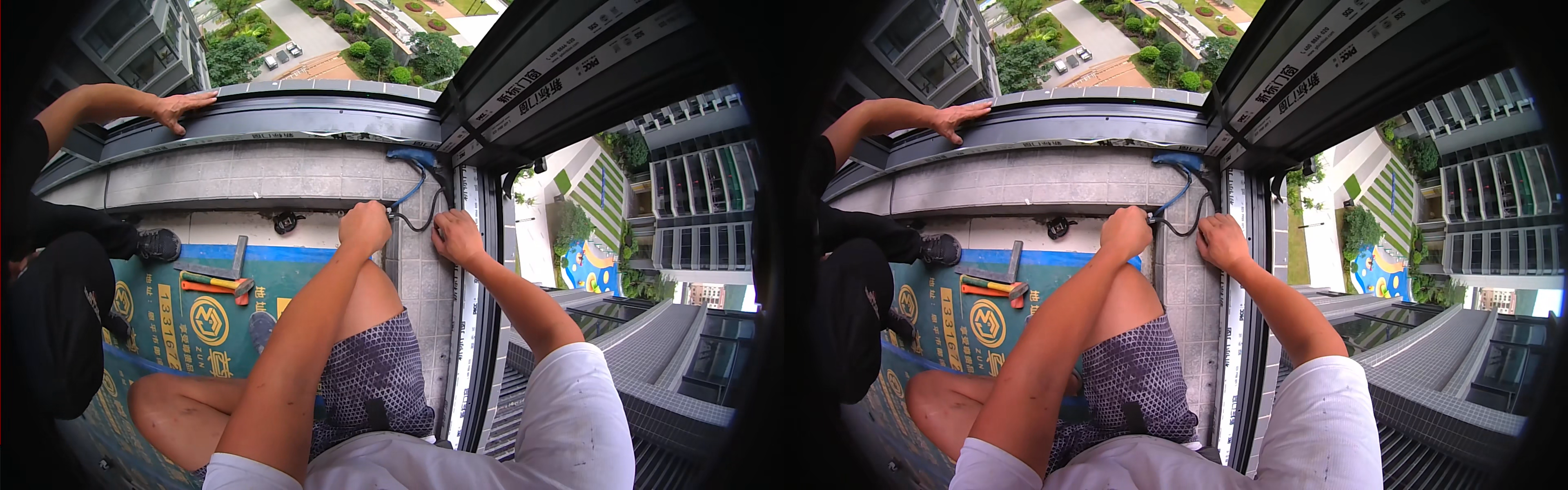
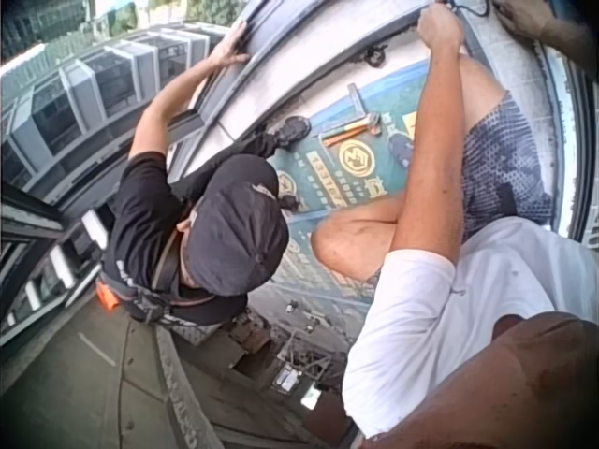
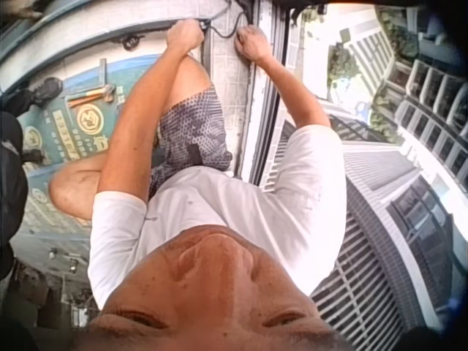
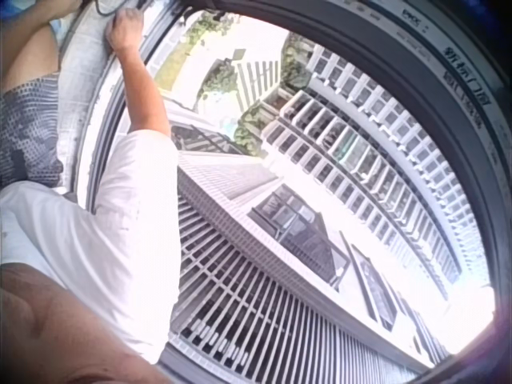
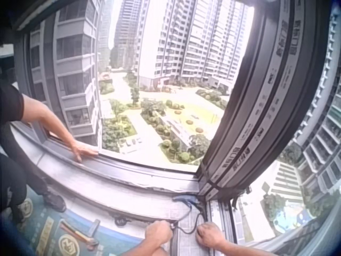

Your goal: The recorder is installing and securing a window frame in a high-rise building under renovation.

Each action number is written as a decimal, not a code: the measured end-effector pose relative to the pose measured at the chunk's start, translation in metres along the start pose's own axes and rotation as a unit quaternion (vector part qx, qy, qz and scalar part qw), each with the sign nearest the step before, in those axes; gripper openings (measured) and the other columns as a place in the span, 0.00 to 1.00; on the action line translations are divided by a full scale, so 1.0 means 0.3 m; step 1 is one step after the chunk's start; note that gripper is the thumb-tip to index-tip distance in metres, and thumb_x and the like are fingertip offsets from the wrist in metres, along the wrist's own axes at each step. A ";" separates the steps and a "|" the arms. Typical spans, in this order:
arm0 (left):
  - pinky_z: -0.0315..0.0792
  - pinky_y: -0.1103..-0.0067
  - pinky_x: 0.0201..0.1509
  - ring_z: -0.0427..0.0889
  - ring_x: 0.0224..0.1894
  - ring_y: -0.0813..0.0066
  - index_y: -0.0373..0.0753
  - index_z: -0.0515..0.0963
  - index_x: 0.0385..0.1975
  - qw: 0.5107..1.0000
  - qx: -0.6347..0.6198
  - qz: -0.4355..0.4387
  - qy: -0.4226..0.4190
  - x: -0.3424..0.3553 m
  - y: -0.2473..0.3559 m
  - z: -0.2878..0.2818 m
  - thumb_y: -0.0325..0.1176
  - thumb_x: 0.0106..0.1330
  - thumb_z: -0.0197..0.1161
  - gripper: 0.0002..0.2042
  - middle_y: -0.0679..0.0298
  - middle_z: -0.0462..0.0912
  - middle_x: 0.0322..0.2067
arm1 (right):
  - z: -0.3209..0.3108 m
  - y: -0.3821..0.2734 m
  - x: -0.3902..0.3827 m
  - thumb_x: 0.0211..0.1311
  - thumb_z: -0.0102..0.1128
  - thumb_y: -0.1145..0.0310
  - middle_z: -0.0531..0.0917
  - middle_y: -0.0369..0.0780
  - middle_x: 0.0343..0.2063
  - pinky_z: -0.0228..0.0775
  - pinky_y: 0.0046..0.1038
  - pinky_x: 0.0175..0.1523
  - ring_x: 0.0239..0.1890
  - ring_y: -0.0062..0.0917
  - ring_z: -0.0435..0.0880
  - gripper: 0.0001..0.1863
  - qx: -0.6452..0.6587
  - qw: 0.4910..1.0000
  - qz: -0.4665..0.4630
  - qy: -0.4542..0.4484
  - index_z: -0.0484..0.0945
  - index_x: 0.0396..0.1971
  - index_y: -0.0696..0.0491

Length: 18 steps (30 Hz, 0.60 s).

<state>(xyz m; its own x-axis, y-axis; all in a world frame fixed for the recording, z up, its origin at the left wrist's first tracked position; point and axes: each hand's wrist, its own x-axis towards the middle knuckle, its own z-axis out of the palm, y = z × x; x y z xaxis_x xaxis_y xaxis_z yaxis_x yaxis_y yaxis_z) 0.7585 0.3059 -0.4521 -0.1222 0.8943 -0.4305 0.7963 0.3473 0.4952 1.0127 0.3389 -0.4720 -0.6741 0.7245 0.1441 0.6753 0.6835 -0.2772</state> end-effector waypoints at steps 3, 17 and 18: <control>0.83 0.57 0.55 0.90 0.48 0.45 0.39 0.89 0.42 1.000 -0.017 -0.011 0.012 0.009 -0.009 0.006 0.31 0.62 0.65 0.11 0.46 0.90 0.44 | 0.000 -0.001 0.001 0.60 0.65 0.70 0.84 0.43 0.32 0.72 0.41 0.52 0.41 0.41 0.81 0.06 -0.004 1.000 0.000 0.000 0.77 0.31 0.54; 0.83 0.57 0.55 0.90 0.48 0.45 0.40 0.90 0.42 1.000 0.012 -0.018 -0.012 0.027 -0.018 0.020 0.37 0.62 0.68 0.12 0.46 0.90 0.43 | -0.007 0.000 0.001 0.60 0.64 0.69 0.84 0.43 0.33 0.71 0.41 0.52 0.42 0.41 0.81 0.06 -0.008 1.000 0.010 -0.020 0.77 0.31 0.54; 0.83 0.57 0.55 0.90 0.48 0.45 0.40 0.90 0.42 1.000 0.002 -0.021 -0.008 0.027 -0.019 0.019 0.36 0.63 0.67 0.12 0.46 0.90 0.44 | -0.008 -0.004 0.004 0.60 0.64 0.69 0.84 0.43 0.33 0.71 0.41 0.52 0.42 0.41 0.81 0.06 -0.007 1.000 0.009 -0.019 0.77 0.31 0.54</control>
<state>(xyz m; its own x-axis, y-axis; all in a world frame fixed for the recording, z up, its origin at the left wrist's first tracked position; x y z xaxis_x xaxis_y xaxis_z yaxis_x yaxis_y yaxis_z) 0.7564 0.3096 -0.4626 -0.1455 0.8744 -0.4628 0.7932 0.3827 0.4737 1.0117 0.3392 -0.4692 -0.6724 0.7331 0.1019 0.6916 0.6713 -0.2666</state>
